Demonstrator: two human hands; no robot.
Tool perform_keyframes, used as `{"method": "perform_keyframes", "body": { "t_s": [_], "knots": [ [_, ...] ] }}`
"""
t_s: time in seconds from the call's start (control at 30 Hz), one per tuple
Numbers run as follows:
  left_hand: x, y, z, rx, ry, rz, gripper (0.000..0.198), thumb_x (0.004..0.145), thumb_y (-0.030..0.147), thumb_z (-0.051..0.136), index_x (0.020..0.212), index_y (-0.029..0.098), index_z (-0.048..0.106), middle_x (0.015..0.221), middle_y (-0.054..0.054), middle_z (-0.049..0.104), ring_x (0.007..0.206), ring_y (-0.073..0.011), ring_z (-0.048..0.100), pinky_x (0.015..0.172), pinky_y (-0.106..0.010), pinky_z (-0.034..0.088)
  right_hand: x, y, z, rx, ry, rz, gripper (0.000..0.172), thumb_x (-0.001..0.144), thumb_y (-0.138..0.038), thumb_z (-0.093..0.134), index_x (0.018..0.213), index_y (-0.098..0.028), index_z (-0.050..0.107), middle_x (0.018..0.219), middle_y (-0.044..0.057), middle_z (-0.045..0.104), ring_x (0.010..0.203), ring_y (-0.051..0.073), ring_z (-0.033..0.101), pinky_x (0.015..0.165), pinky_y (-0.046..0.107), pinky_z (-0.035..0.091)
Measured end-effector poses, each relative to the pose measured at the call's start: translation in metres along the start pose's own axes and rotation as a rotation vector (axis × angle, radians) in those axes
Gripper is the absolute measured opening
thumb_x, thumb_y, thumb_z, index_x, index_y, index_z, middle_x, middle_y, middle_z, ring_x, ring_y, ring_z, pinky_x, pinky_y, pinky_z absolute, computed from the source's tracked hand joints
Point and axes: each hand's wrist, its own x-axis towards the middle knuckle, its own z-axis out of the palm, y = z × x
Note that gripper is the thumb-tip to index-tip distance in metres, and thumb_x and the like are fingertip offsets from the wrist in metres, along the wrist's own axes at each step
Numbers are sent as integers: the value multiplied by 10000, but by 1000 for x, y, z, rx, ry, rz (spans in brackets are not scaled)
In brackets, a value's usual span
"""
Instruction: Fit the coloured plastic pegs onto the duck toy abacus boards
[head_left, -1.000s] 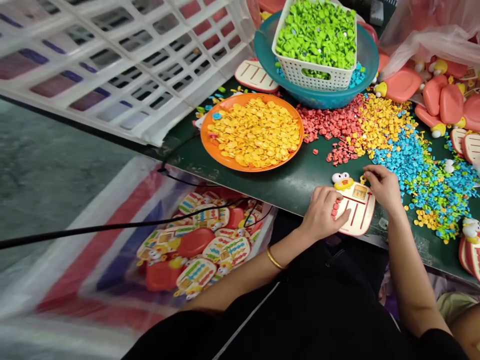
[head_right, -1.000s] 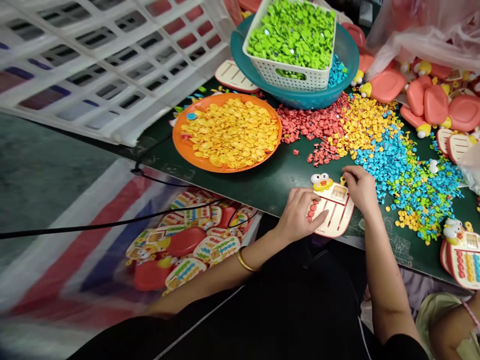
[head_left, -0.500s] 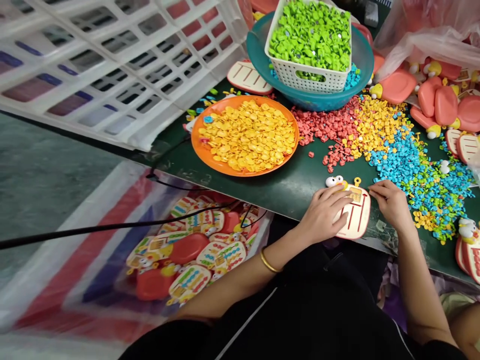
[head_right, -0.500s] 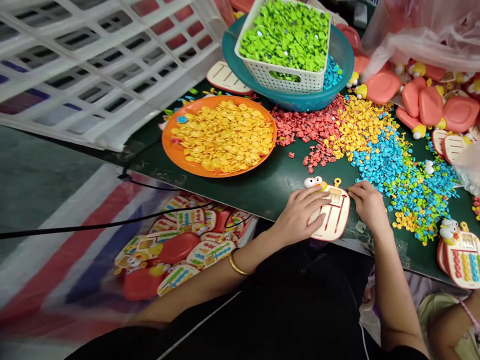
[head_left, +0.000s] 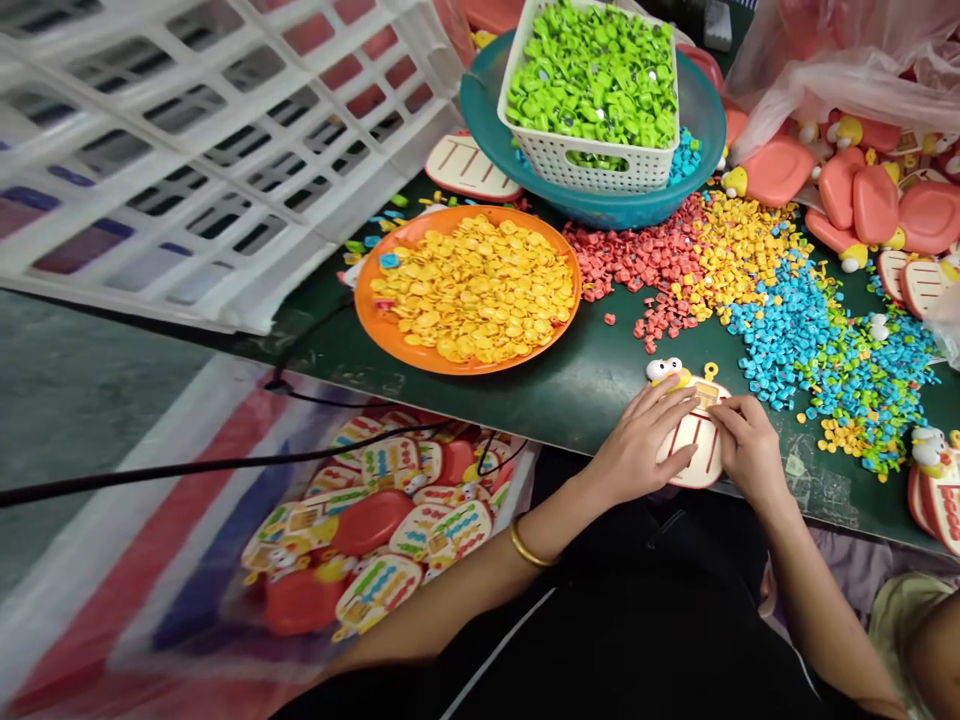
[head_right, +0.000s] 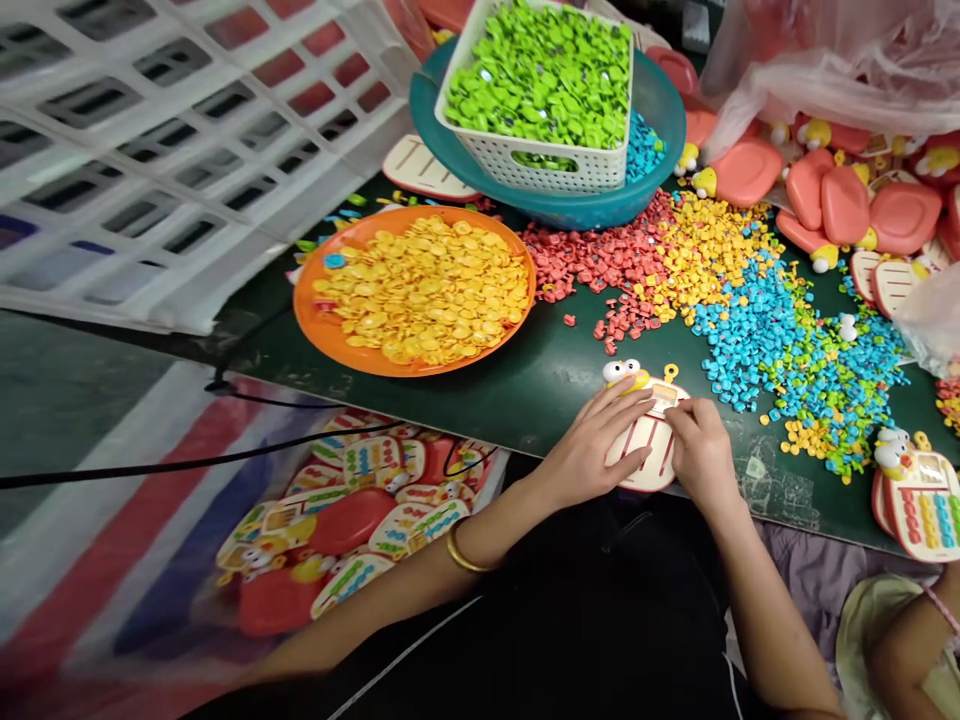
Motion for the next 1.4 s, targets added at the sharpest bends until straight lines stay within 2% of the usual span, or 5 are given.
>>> {"method": "perform_keyframes", "body": {
  "t_s": [0.4, 0.7, 0.9, 1.07, 1.4],
  "knots": [
    [0, -2, 6, -20, 104, -43, 686, 948, 364, 550, 1537, 167, 258, 1561, -166, 375, 1497, -322, 261, 1201, -566, 307, 27, -16, 8, 183, -198, -100, 215, 937, -193, 481, 972, -230, 691, 958, 69, 651, 940, 195, 619, 862, 329, 527],
    [-3, -3, 9, 44, 163, 52, 520, 956, 341, 552, 1433, 154, 462, 1496, -154, 484, 1502, -323, 261, 1189, -606, 313, 165, 44, 7, -352, -100, -26, 484, 929, -286, 545, 1373, -95, 522, 1474, 249, 455, 1377, 357, 396, 1121, 558, 315],
    [-4, -1, 13, 1, 284, 66, 587, 930, 329, 598, 1458, 143, 421, 1458, -171, 519, 1468, -309, 346, 1169, -582, 374, 120, 46, 8, -448, -226, -117, 456, 1005, -263, 371, 1428, -137, 486, 1560, 195, 378, 1453, 325, 331, 1180, 611, 160],
    [-5, -2, 10, -29, 323, 62, 522, 900, 335, 657, 1368, 149, 523, 1328, -155, 613, 1406, -311, 435, 1114, -558, 458, 84, 43, -10, -272, 15, -61, 327, 984, -316, 451, 1181, -211, 691, 1272, 150, 634, 1229, 290, 534, 1049, 523, 406],
    [-12, 0, 9, 7, 273, 4, 542, 905, 356, 631, 1405, 185, 515, 1324, -136, 610, 1341, -308, 478, 1101, -550, 458, 92, 31, -7, -265, -135, 5, 177, 903, -230, 577, 919, -232, 754, 1005, 98, 719, 1000, 264, 628, 804, 370, 508]
  ]
}}
